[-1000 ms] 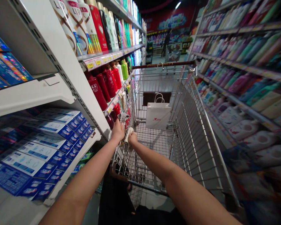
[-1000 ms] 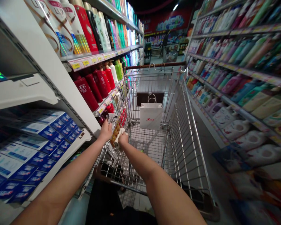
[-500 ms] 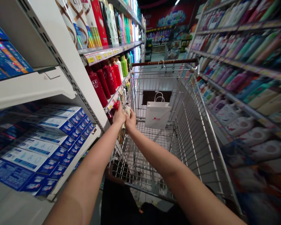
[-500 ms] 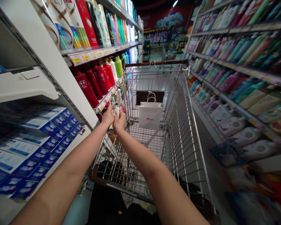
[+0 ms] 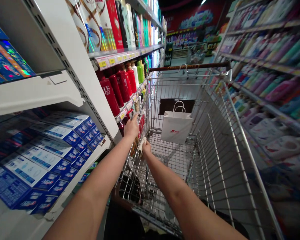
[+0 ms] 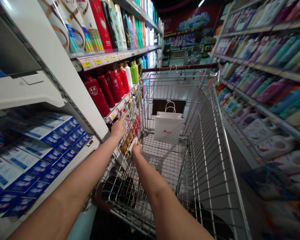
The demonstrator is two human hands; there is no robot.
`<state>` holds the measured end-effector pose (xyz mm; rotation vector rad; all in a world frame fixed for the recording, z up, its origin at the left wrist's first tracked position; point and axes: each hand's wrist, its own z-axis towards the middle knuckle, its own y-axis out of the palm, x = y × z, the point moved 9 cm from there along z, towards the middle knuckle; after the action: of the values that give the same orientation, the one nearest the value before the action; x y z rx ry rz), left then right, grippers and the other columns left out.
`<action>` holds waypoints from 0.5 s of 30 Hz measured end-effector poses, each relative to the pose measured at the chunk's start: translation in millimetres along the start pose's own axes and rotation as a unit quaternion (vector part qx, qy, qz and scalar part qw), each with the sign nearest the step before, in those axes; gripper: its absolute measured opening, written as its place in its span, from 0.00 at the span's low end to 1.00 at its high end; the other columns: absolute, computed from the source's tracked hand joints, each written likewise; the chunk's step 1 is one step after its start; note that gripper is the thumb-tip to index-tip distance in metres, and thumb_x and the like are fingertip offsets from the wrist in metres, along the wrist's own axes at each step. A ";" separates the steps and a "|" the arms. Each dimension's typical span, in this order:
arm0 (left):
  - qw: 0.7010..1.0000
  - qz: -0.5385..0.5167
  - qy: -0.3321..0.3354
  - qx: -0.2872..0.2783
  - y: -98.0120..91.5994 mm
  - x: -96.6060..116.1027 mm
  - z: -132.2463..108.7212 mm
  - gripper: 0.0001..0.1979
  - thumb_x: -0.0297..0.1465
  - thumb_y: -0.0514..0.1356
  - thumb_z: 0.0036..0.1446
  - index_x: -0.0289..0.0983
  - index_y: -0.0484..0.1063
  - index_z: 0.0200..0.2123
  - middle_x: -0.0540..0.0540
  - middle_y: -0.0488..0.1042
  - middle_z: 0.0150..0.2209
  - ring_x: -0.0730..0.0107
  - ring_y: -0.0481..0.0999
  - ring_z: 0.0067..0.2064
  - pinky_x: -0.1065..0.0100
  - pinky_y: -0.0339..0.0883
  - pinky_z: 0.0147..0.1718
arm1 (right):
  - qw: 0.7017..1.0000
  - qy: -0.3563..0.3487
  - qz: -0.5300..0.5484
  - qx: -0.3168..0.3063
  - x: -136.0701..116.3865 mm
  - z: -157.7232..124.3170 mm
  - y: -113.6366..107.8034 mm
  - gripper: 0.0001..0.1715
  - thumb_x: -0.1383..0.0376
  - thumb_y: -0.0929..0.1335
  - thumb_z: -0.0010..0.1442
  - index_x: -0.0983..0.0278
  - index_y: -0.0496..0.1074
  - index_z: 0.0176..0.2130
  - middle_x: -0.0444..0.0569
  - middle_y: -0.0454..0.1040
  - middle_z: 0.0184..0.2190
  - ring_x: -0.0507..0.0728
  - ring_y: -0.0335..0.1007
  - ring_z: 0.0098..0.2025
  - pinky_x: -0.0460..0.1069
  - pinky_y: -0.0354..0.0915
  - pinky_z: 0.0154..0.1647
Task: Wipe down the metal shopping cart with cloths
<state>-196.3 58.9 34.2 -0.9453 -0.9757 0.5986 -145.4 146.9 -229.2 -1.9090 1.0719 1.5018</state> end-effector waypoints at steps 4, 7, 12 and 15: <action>1.000 -0.005 -0.012 -0.008 -0.6 2.8 -1.4 0.28 0.32 0.48 0.73 0.42 0.63 0.73 0.35 0.79 0.59 0.52 0.80 0.59 0.55 0.70 0.60 | 0.996 0.047 0.074 -0.034 -19.8 4.6 12.1 0.28 0.70 0.62 0.58 0.66 0.76 0.55 0.50 0.82 0.42 0.54 0.78 0.36 0.46 0.72 0.38; 1.000 0.003 -0.018 -0.021 -1.0 5.1 -2.1 0.28 0.33 0.47 0.73 0.39 0.63 0.73 0.34 0.79 0.59 0.51 0.79 0.61 0.54 0.69 0.62 | 0.992 -0.032 0.109 -0.058 -75.5 12.9 20.6 0.31 0.71 0.62 0.57 0.67 0.73 0.58 0.53 0.81 0.49 0.54 0.79 0.42 0.48 0.74 0.45; 0.999 0.023 -0.017 -0.024 -2.9 7.4 -3.1 0.28 0.31 0.47 0.72 0.37 0.65 0.72 0.34 0.79 0.61 0.51 0.79 0.62 0.54 0.68 0.63 | 0.963 -0.245 0.092 -0.068 -169.3 1.8 24.0 0.33 0.66 0.65 0.60 0.65 0.70 0.64 0.58 0.76 0.60 0.60 0.74 0.59 0.59 0.69 0.64; 1.000 0.022 -0.010 -0.016 -2.8 7.1 -2.7 0.28 0.32 0.48 0.72 0.39 0.66 0.71 0.37 0.79 0.60 0.53 0.79 0.62 0.55 0.68 0.63 | 0.955 -0.290 0.024 -0.065 -180.2 -14.7 26.3 0.33 0.66 0.64 0.61 0.63 0.72 0.64 0.57 0.74 0.61 0.62 0.67 0.65 0.63 0.60 0.71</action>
<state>-190.7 62.1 39.0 -0.9921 -0.9863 0.6312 -174.5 171.4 -50.5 -1.3728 0.7642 2.0255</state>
